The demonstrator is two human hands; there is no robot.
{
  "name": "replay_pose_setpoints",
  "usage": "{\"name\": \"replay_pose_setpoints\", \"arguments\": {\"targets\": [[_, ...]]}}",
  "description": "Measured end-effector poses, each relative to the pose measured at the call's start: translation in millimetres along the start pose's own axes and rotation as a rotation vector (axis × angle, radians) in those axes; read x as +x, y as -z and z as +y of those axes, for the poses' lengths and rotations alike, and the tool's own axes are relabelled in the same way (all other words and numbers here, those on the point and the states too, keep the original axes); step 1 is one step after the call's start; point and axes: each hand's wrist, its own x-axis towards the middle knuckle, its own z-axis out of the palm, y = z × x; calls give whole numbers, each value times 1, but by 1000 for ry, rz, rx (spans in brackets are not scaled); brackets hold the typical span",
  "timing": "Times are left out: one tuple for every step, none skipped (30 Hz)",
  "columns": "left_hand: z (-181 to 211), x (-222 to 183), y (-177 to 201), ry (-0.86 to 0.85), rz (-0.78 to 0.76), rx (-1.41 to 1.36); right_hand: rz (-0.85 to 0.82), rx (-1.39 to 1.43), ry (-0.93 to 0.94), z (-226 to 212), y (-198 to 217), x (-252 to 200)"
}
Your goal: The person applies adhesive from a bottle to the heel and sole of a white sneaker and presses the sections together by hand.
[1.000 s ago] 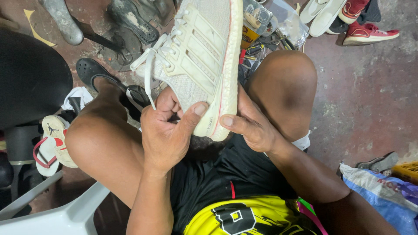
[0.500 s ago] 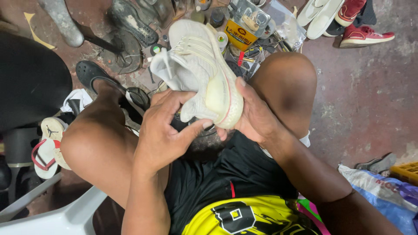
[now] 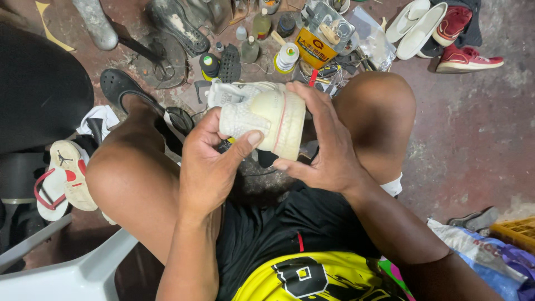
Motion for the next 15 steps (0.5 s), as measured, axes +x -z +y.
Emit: {"name": "replay_pose_setpoints", "arguments": {"targets": [[2, -1, -3, -2, -4, 3, 2, 11, -11, 1, 0, -1], [4, -3, -4, -32, -18, 92, 5, 22, -21, 3, 0, -3], [8, -5, -5, -65, -39, 179, 13, 28, -32, 4, -1, -4], [11, -7, -6, -99, -59, 266, 24, 100, -53, 5, -2, -4], [14, -8, -9, -64, -55, 310, 36, 171, -77, 5, -2, -6], [16, -9, -12, -28, -52, 355, 49, 241, -101, 5, -3, -7], [17, -10, -14, 7, -40, 400, 53, 311, -139, 4, -3, -8], [17, -11, -17, 15, -34, 387, 56, 380, -178, 3, -5, -8], [16, -12, -18, 26, -34, 376, 65, 450, -222, 1, -6, -9], [15, -12, -19, 37, -34, 364, 68, 430, -233, -1, -7, -10], [15, -12, -20, 45, -37, 321, 76, 414, -237, -1, -7, -9], [14, -11, -21, 54, -41, 279, 84, 397, -241, -2, -6, -8], [13, -12, -21, 69, -41, 238, 78, 395, -234, -2, -5, -7], [12, -13, -20, 73, -39, 211, 72, 394, -228, -2, -4, -6], [11, -14, -19, 75, -41, 186, 71, 392, -220, -3, -5, -5]]}}
